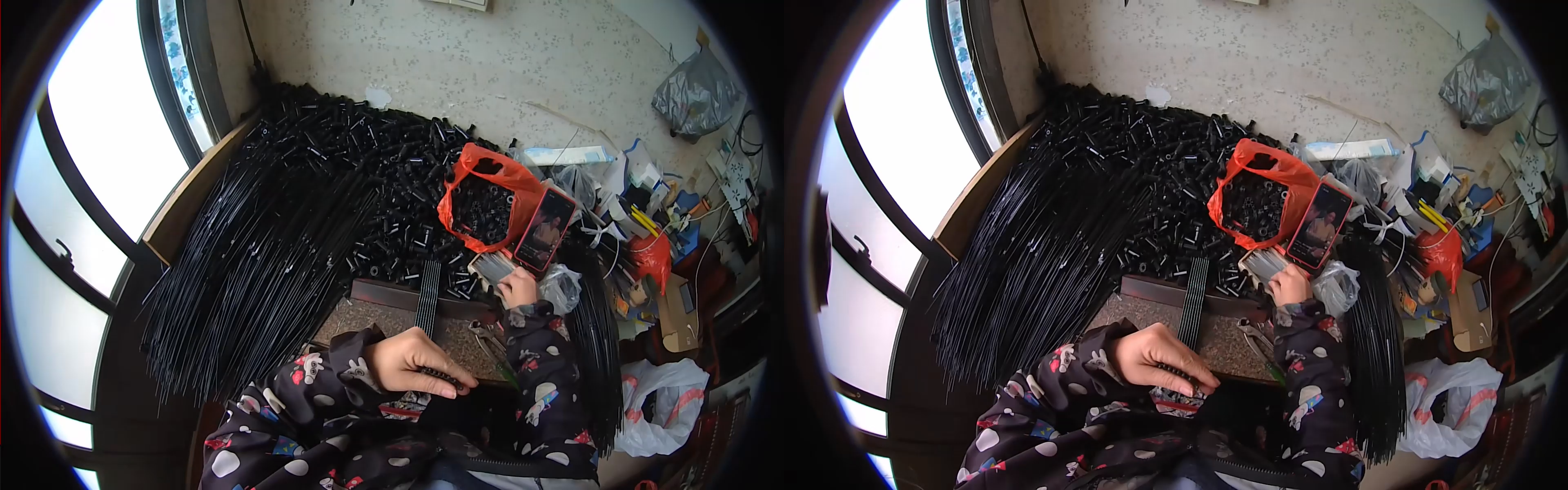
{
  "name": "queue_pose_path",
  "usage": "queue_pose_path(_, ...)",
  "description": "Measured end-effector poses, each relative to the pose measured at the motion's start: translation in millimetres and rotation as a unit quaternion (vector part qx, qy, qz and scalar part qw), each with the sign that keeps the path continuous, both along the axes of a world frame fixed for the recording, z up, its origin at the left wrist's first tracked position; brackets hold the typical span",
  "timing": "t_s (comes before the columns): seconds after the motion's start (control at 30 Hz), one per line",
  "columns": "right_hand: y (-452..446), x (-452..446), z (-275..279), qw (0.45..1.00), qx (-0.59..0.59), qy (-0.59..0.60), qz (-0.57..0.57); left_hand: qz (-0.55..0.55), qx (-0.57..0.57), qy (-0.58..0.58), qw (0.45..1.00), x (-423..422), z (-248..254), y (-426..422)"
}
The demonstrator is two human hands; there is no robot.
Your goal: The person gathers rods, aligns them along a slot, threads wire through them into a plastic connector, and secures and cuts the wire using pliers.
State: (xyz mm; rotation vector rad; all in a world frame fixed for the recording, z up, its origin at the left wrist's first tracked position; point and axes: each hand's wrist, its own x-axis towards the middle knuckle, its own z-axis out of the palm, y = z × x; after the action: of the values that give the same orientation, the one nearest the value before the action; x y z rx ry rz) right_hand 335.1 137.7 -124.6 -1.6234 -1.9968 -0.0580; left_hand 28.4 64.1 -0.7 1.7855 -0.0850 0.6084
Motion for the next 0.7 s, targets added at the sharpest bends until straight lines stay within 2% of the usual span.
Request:
queue_pose_path(0.23,-4,-5,21,0.99,0.119,-0.045,0.056,0.014,0.041,-0.006,0.999,6,6,8)
queue_pose_path(0.33,-25,-34,49,0.97,0.144,0.18,0.077,0.065,0.049,-0.009,0.997,5,4,0)
queue_pose_path(0.37,-49,-52,74,0.946,0.042,0.307,0.098,0.093,0.043,-0.001,0.995,4,4,0)
queue_pose_path(0.4,-79,-71,105,0.895,-0.06,0.426,0.117,0.122,0.039,0.006,0.992,2,5,-1)
queue_pose_path(0.47,-127,-99,146,0.932,0.031,0.31,0.185,0.15,0.033,0.013,0.988,1,5,-2)
queue_pose_path(0.5,-142,-109,153,0.932,0.03,0.31,0.184,0.165,0.047,0.006,0.985,1,4,-2)
queue_pose_path(0.57,-165,-119,158,0.972,0.134,0.119,0.154,0.191,0.074,-0.009,0.979,2,2,-4)
queue_pose_path(0.7,-186,-115,158,0.975,0.134,0.142,0.102,0.199,0.097,-0.011,0.975,0,2,-9)
